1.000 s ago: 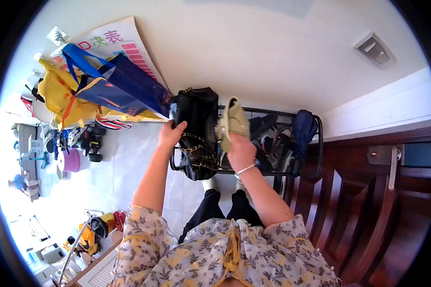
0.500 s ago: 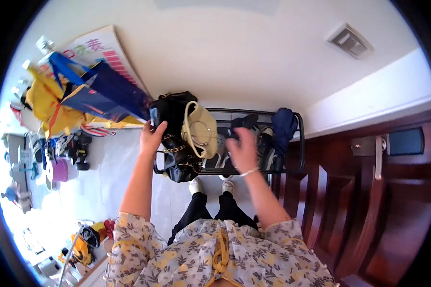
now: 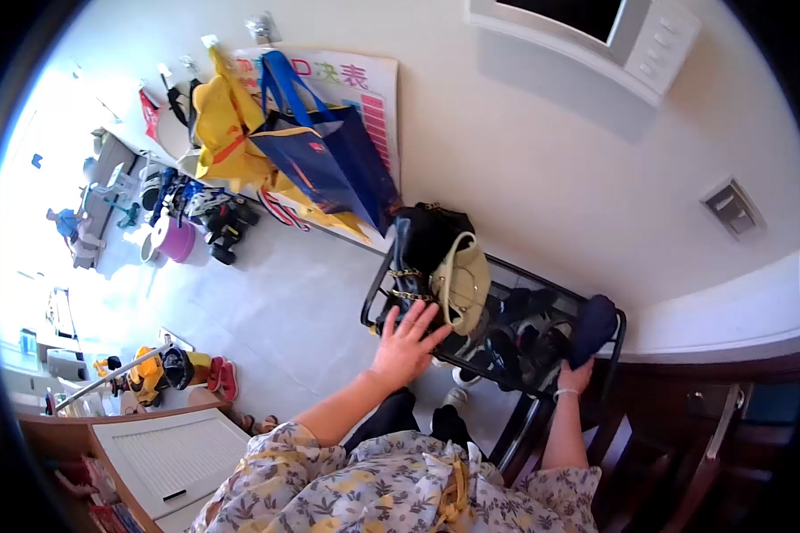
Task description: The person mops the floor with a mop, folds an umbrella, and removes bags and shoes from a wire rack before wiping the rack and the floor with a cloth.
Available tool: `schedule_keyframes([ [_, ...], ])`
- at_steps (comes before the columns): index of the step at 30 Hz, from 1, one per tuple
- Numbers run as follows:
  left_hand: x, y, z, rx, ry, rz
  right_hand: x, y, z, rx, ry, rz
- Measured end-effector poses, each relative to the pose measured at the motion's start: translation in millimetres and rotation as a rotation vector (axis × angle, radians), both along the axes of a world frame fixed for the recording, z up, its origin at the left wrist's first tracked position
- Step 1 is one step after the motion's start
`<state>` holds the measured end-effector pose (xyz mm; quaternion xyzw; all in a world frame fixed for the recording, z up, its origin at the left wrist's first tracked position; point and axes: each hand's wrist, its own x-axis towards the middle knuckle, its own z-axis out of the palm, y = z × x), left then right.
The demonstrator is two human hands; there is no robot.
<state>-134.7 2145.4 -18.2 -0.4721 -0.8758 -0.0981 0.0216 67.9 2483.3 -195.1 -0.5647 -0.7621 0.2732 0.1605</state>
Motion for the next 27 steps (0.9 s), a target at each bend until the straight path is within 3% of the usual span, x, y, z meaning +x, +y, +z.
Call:
schedule_keyframes([
  [2,-1.0,-3.5,-4.4,0.020,-0.020,0.041,-3.3,3.1,-31.4,0.036,0.247,0.046],
  [3,-2.3,-4.7,-7.0,0.012,-0.025,0.053,-15.2,-11.8,-11.9,0.100,0.234,0.018],
  [5,-4.6,-8.5,-7.4,0.043,-0.051,0.059,-33.0,-26.3,-6.2,-0.061,0.213,-0.041],
  [6,-6.4,-10.2,-8.2,0.040,-0.047,0.054,-41.9,-36.3,-13.7,0.065,0.199,-0.039],
  [8,-8.6,-12.9,-9.5,0.031,-0.072,0.032,-64.8,-64.1,14.6,0.015,0.230,-0.015],
  [10,-12.0,-14.5,-9.8,0.030,-0.073,0.015,-79.5,-78.3,-3.5,-0.013,0.293,0.028],
  [17,-27.1,-23.4,-11.9,0.076,-0.126,-0.088,-128.5,-137.6,18.6,-0.003,0.223,0.197],
  [19,-32.1,-25.4,-16.6,0.089,-0.112,-0.118,-137.3,-146.7,7.4,0.161,0.184,0.338],
  [21,-36.2,-25.8,-16.3,0.076,-0.106,-0.154,-146.5,-159.5,19.7,0.031,0.052,0.301],
  [25,-44.5,-37.0,0.9,0.208,-0.142,-0.299,-120.0,-177.7,51.0,0.182,0.099,0.273],
  [27,-45.0,-59.3,5.3,0.326,-0.142,-0.342,-76.6,-198.7,68.0,0.248,0.251,0.342],
])
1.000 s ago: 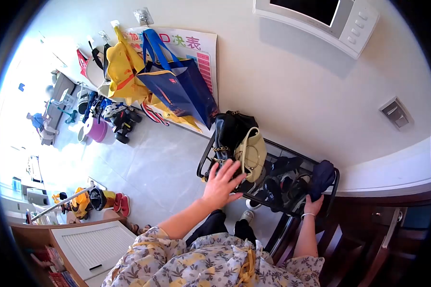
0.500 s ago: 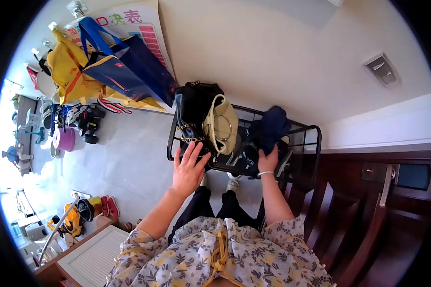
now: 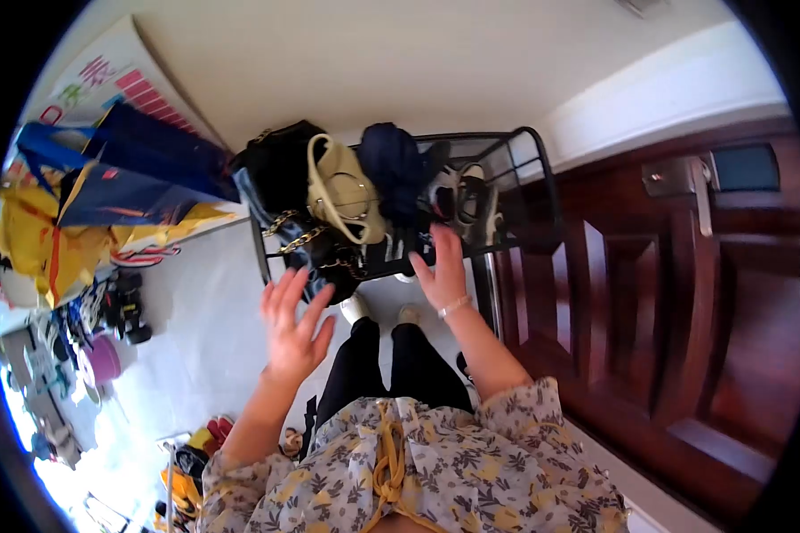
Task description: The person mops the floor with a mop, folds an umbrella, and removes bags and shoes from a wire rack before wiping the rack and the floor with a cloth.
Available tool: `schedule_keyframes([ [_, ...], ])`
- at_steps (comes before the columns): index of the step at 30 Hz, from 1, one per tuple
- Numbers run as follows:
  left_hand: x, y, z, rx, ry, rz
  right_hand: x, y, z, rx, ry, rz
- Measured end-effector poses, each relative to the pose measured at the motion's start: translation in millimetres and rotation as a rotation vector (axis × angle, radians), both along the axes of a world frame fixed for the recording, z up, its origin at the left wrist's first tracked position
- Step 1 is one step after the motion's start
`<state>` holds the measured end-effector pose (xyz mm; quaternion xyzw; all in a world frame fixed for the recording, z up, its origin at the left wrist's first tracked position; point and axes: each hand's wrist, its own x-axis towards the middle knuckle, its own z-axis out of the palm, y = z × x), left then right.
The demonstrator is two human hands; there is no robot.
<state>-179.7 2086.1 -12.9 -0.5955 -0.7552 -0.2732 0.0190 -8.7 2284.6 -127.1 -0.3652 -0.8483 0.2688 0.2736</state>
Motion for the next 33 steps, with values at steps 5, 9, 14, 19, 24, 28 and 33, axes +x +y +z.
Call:
schedule_keyframes([
  [5,33.7,-85.2,-25.4,-0.080,-0.136,0.124,134.4,-67.5,-59.6,-0.506,-0.116,-0.137],
  [9,85.9,-149.4,-64.9,-0.289,-0.314,0.274,179.3,-54.3,-114.3,-0.345,-0.276,-0.320],
  [14,130.9,-177.0,-87.9,-0.489,-0.474,0.266,171.9,19.3,-153.0,-0.223,-0.267,-0.354],
  [19,135.4,-165.4,-95.1,-0.701,-0.640,0.086,152.4,75.3,-181.6,-0.152,-0.298,-0.294],
  [24,102.9,-174.0,-119.5,-0.790,-0.741,0.007,137.7,101.5,-191.1,-0.281,-0.322,-0.335],
  [28,69.6,-173.3,-146.2,-0.852,-0.746,-0.021,112.6,91.2,-185.2,-0.339,-0.520,-0.381],
  [33,40.6,-154.4,-166.2,-0.849,-0.735,-0.064,88.5,89.5,-204.4,-0.306,-0.446,-0.594],
])
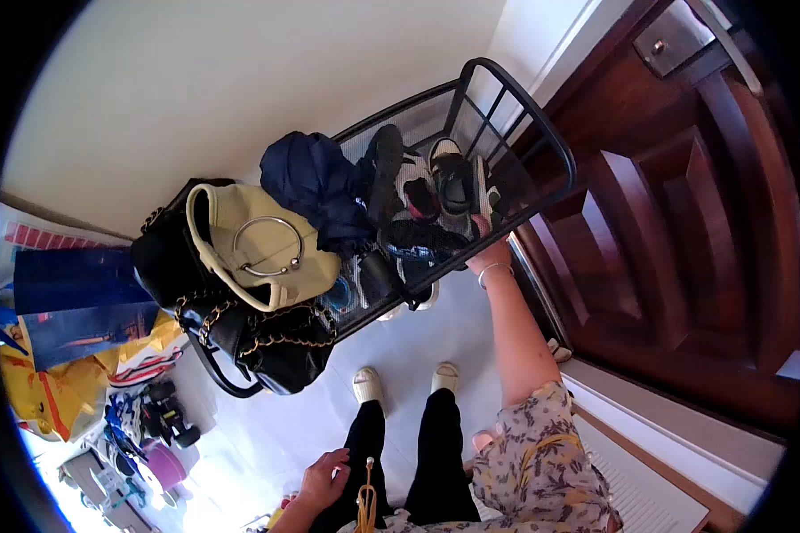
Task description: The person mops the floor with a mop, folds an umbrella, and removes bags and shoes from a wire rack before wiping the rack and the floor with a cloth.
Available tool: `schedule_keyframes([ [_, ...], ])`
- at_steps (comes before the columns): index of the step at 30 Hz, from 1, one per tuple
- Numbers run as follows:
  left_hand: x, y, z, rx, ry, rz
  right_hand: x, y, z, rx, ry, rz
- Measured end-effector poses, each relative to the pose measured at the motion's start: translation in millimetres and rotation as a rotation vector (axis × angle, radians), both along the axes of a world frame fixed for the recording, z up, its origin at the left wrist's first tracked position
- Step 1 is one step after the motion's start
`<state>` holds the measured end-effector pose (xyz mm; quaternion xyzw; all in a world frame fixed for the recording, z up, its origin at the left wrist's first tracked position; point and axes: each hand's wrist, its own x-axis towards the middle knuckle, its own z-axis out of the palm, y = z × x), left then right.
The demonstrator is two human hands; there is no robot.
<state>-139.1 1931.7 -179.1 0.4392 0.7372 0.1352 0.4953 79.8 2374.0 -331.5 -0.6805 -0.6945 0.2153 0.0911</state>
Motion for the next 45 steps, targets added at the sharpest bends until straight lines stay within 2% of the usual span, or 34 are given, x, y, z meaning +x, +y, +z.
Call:
schedule_keyframes([
  [1,-5.5,4.7,-5.6,0.005,0.007,-0.011,-2.1,6.1,-6.8,0.005,0.007,-0.011],
  [2,-8.8,8.7,-10.2,0.019,-0.001,-0.056,-3.2,13.5,-12.9,-0.110,-0.005,0.007],
  [5,-5.8,21.0,-17.7,0.098,0.030,-0.098,-7.5,5.9,-15.0,-0.039,-0.232,0.143],
  [9,14.5,32.6,-23.0,0.138,0.112,-0.017,13.5,-31.0,-2.5,-0.008,0.016,-0.004],
  [13,55.8,41.2,-44.6,0.207,0.191,0.037,76.3,-98.8,24.3,0.011,0.042,-0.097],
  [15,81.4,61.2,-54.0,0.310,0.258,-0.039,119.7,-146.9,-4.6,0.185,0.045,-0.093],
  [17,98.5,94.0,-69.0,0.400,0.331,-0.165,160.1,-190.0,-27.2,0.058,0.125,-0.185],
  [19,112.0,148.4,-75.5,0.503,0.396,-0.246,201.8,-238.3,-86.5,0.105,0.064,-0.177],
  [23,123.6,262.4,-114.2,0.792,0.527,-0.253,257.1,-304.1,-186.9,-0.409,-0.046,-0.390],
  [24,126.0,289.3,-125.6,0.821,0.510,-0.189,269.0,-318.4,-214.8,-0.406,-0.100,-0.424],
  [25,122.2,315.4,-140.2,0.915,0.697,-0.236,277.4,-331.7,-241.8,-0.409,-0.156,-0.453],
  [28,110.8,376.1,-177.7,0.865,0.933,-0.213,294.6,-353.8,-302.9,-0.427,-0.234,-0.569],
  [29,106.2,391.1,-185.8,0.881,0.935,-0.213,296.2,-356.9,-321.9,-0.451,-0.234,-0.608],
  [31,101.3,417.0,-198.3,0.858,1.023,-0.194,300.7,-360.5,-341.9,-0.481,-0.204,-0.611],
  [34,94.6,435.9,-214.1,0.901,1.056,-0.158,298.0,-374.7,-371.3,-0.384,-0.313,-0.531],
  [35,89.2,441.6,-218.0,0.907,1.047,-0.149,300.9,-375.9,-381.8,-0.374,-0.322,-0.535],
  [37,77.0,447.4,-222.8,1.097,0.814,-0.181,293.1,-377.5,-380.4,-0.476,-0.387,-0.426],
  [39,86.0,432.0,-209.2,1.257,0.699,-0.266,297.3,-387.1,-404.3,-0.384,-0.367,-0.422],
  [40,97.6,417.2,-204.9,1.360,0.641,-0.308,299.8,-388.8,-410.6,-0.451,-0.361,-0.414],
  [41,109.3,404.1,-208.6,1.616,0.590,-0.336,303.6,-388.5,-415.1,-0.518,-0.354,-0.404],
  [42,124.8,377.7,-208.2,1.636,0.575,-0.426,309.7,-377.5,-412.0,-0.780,-0.361,-0.312],
  [43,140.3,351.3,-207.7,1.653,0.558,-0.517,315.2,-369.2,-405.0,-0.779,-0.361,-0.308],
  [45,169.1,298.6,-214.2,1.633,0.490,-0.727,336.3,-349.2,-402.4,-0.517,-0.327,-0.097],
])
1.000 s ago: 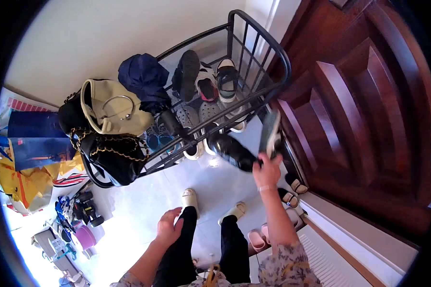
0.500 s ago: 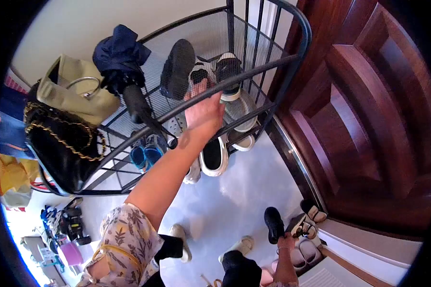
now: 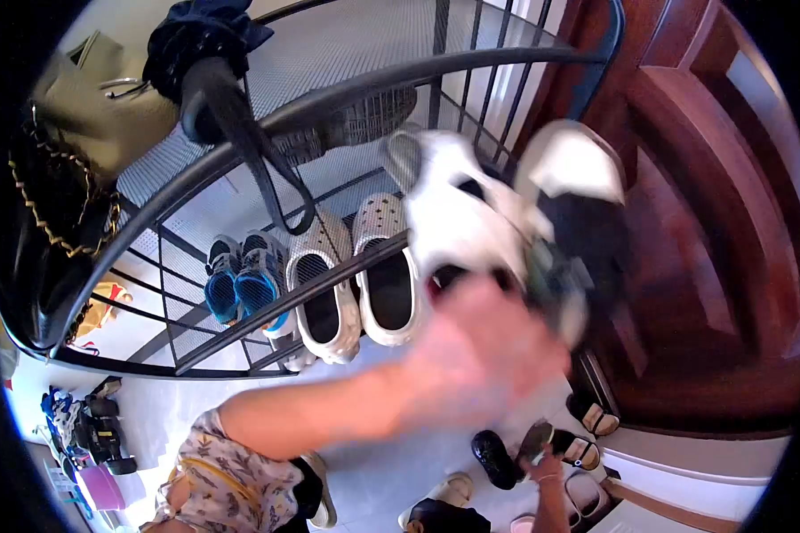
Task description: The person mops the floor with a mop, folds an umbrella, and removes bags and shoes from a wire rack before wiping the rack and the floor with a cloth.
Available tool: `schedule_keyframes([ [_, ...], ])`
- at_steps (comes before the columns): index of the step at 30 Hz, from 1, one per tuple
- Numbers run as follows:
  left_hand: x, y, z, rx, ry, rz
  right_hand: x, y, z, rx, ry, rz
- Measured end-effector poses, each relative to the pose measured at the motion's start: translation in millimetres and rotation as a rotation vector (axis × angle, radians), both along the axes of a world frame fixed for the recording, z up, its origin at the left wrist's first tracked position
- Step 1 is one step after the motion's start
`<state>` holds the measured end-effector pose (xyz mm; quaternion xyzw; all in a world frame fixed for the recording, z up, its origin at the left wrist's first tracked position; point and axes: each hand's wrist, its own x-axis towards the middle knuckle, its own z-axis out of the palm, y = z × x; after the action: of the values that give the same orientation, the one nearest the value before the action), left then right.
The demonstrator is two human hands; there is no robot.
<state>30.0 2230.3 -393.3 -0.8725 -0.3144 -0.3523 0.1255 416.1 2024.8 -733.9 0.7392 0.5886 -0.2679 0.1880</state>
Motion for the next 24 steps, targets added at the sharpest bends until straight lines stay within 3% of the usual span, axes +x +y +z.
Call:
schedule_keyframes([
  [1,13.3,-24.1,5.9,-0.137,-0.037,-0.168,37.6,14.6,-28.7,0.101,-0.001,0.139],
  [2,30.1,-42.6,-11.0,-0.122,-0.119,-0.229,47.7,37.8,-15.4,0.189,0.169,-0.017],
  [4,56.0,-62.7,-57.4,-0.279,-0.054,-0.401,13.0,88.6,57.5,0.313,1.093,-0.663],
  [5,66.4,-69.0,-76.4,-0.289,-0.107,-0.459,-16.0,101.8,94.8,0.313,1.460,-0.777],
  [6,88.4,-72.4,-126.9,-0.395,-0.052,-0.495,-43.2,100.6,112.9,0.253,1.795,-0.866],
  [8,114.8,-70.0,-206.7,-0.480,0.001,-0.533,-72.8,93.4,103.7,0.115,2.089,-0.963],
  [9,123.8,-73.1,-232.4,-0.586,0.177,-0.506,-68.3,86.3,69.5,0.023,2.127,-1.011],
  [10,131.1,-75.0,-244.3,-0.686,0.355,-0.474,-68.4,77.9,38.0,0.053,2.042,-1.168],
  [11,133.7,-75.1,-246.7,-0.675,0.352,-0.477,-64.8,73.4,9.4,0.042,2.067,-1.098],
  [13,130.5,-81.4,-245.1,-0.888,0.447,-0.354,-72.5,64.4,-19.2,0.157,1.979,-1.374],
  [17,63.3,-54.0,-132.2,-0.528,0.020,-0.309,-69.2,62.7,-40.5,0.333,1.902,-1.559],
  [19,6.7,-23.8,-73.1,-0.336,-0.077,-0.254,-45.1,56.2,-56.8,0.170,1.840,-1.525],
  [20,-22.4,-15.8,-42.5,-0.227,-0.015,-0.102,-34.6,54.8,-62.0,0.169,1.755,-1.488],
  [22,-67.6,1.8,-1.6,-0.079,0.013,0.251,-10.0,55.1,-86.5,0.083,1.463,-1.462],
  [24,-102.3,11.4,20.4,-0.057,0.026,0.608,-2.2,76.3,-100.7,0.198,0.475,-1.119],
])
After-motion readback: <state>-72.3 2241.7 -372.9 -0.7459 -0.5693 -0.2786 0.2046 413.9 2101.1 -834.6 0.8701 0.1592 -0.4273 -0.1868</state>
